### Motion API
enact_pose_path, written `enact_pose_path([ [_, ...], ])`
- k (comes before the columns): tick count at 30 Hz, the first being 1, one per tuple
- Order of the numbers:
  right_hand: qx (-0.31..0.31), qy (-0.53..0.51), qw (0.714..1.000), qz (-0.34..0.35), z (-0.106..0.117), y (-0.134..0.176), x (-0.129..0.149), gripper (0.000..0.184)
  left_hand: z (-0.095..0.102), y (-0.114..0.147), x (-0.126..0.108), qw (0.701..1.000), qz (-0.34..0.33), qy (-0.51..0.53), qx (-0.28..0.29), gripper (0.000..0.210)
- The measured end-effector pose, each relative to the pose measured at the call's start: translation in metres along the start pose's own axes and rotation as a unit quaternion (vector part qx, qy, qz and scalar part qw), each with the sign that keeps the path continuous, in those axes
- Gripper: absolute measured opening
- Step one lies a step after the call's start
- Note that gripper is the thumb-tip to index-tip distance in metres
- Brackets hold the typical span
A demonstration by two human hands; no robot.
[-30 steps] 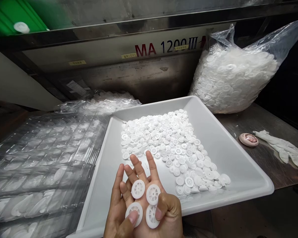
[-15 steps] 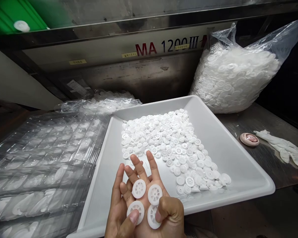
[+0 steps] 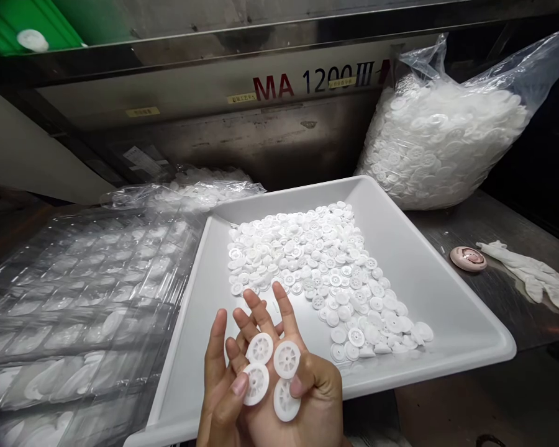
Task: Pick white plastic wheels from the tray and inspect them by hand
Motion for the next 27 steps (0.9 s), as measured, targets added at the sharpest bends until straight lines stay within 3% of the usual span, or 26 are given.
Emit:
enact_pose_path([
  [9,-0.023,-0.008,1.0,-0.015,0.0,0.002,-0.001,0.073,0.01,0.0,0.01,0.999,0.022,-0.005,-0.043,0.049],
  [16,-0.073,0.015,0.997,-0.02,-0.002,0.005,0.001,0.078,0.011,0.0,0.01,1.0,-0.008,0.011,-0.007,0.045],
  [27,-0.104,0.008,0.995,0.002,-0.002,0.005,0.002,0.058,0.006,0.003,0.005,0.998,-0.026,0.042,0.027,0.044],
])
Point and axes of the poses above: each hand's wrist, its own y-axis away from the middle knuckle, its own z-axis out of the back of the hand, x = y × z, the point moved 8 cm from there along -y, towards the middle knuckle, and after that the axes turned 5 degrees about -y, right-handed, at the moved point
